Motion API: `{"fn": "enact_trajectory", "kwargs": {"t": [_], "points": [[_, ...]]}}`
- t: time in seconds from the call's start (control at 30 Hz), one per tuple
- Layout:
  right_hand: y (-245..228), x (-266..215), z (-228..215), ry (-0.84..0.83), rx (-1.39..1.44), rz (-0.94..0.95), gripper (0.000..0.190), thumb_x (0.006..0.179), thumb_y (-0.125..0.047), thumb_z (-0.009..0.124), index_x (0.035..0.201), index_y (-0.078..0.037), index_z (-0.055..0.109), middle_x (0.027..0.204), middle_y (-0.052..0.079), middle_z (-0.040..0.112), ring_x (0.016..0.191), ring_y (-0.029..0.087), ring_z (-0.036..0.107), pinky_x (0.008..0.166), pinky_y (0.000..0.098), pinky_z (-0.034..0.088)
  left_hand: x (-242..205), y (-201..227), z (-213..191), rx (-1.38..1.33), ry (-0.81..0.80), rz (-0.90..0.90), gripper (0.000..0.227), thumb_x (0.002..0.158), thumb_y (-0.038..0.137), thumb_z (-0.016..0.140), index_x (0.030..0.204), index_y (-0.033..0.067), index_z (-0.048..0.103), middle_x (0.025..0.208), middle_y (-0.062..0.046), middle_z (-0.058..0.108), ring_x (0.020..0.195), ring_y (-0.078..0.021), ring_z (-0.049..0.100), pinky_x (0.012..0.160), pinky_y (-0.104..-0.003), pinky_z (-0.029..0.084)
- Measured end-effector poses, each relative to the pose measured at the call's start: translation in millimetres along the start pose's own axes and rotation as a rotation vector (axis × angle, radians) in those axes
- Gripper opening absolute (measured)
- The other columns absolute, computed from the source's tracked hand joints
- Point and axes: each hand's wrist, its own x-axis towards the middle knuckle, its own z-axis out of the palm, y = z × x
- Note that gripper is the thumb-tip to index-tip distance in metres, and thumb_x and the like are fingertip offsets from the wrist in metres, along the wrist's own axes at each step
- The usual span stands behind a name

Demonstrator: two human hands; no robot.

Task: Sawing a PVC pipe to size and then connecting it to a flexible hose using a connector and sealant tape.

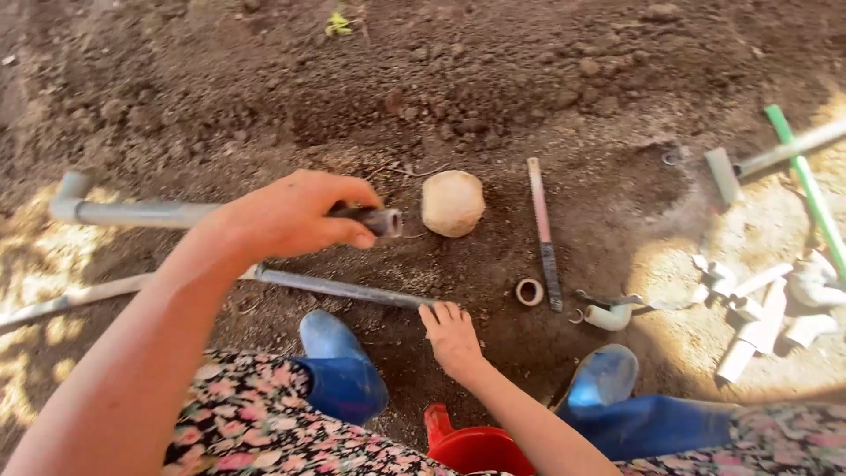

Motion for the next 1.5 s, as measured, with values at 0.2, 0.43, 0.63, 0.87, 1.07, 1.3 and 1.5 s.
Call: {"fn": "enact_trajectory", "kwargs": {"t": [0.2, 0.43, 0.63, 0.87, 1.07, 1.3, 1.5], "points": [[32, 9, -13, 0.037, 0.204, 0.195, 0.036, 0.09, -0.024, 0.054, 0.122, -0.013, 0.045, 0.104, 0.012, 0.049, 0.102, 0.032, 0.05, 0.08, 0.0453, 0.044, 12, -4, 9, 0.072, -0.014, -0.1, 0.035, 0.078, 0.034, 0.069, 0.111, 0.0218, 0.066, 0.096, -0.014, 0.071, 0.091, -0.032, 0.066, 0.088, -0.043, 0.05], [102, -3, -101, -0.113, 0.023, 0.757, 0.052, 0.076, -0.032, 0.071, 0.123, -0.021, 0.052, 0.113, 0.015, 0.055, 0.107, 0.039, 0.054, 0.077, 0.0545, 0.047, 31, -12, 20, 0.108, -0.042, -0.015, 0.037, 0.077, 0.033, 0.07, 0.113, 0.0245, 0.064, 0.099, -0.01, 0.07, 0.094, -0.0304, 0.066, 0.088, -0.042, 0.049], [121, -11, -66, -0.242, 0.179, 0.9, 0.05, 0.083, -0.027, 0.064, 0.13, -0.017, 0.05, 0.118, 0.016, 0.052, 0.112, 0.038, 0.052, 0.089, 0.0469, 0.044, 35, 0, 18, 0.164, -0.056, -0.067, 0.038, 0.08, 0.04, 0.068, 0.116, 0.0316, 0.064, 0.103, -0.004, 0.07, 0.101, -0.0244, 0.065, 0.094, -0.04, 0.046], [112, -8, -95, -0.127, 0.164, 0.91, 0.028, 0.077, -0.026, 0.07, 0.098, -0.009, 0.062, 0.092, 0.016, 0.058, 0.089, 0.037, 0.064, 0.074, 0.0477, 0.053, 40, 9, 17, 0.153, -0.137, -0.013, 0.042, 0.079, 0.031, 0.066, 0.12, 0.0227, 0.061, 0.121, -0.01, 0.064, 0.118, -0.0332, 0.054, 0.103, -0.048, 0.042], [118, -1, -74, -0.139, 0.352, 0.894, 0.035, 0.088, -0.028, 0.055, 0.118, -0.011, 0.051, 0.107, 0.02, 0.053, 0.094, 0.042, 0.054, 0.078, 0.0547, 0.045, 44, 13, 19, 0.288, -0.158, -0.233, 0.028, 0.081, 0.033, 0.065, 0.108, 0.0319, 0.064, 0.1, 0.003, 0.07, 0.089, -0.0156, 0.062, 0.077, -0.03, 0.044], [134, 1, -69, -0.021, 0.384, 0.944, 0.035, 0.089, -0.03, 0.054, 0.122, -0.016, 0.052, 0.109, 0.016, 0.056, 0.099, 0.038, 0.055, 0.084, 0.0522, 0.044, 41, 26, 16, 0.288, -0.196, -0.265, 0.023, 0.084, 0.034, 0.063, 0.108, 0.031, 0.063, 0.099, 0.003, 0.068, 0.084, -0.0139, 0.059, 0.076, -0.029, 0.043], [134, -1, -68, -0.046, 0.402, 0.959, 0.035, 0.091, -0.029, 0.052, 0.123, -0.016, 0.052, 0.11, 0.017, 0.055, 0.1, 0.038, 0.054, 0.084, 0.051, 0.045, 49, 20, 19, 0.278, -0.2, -0.273, 0.022, 0.085, 0.032, 0.062, 0.107, 0.0285, 0.063, 0.097, 0.001, 0.067, 0.084, -0.0151, 0.058, 0.075, -0.029, 0.042]]}}
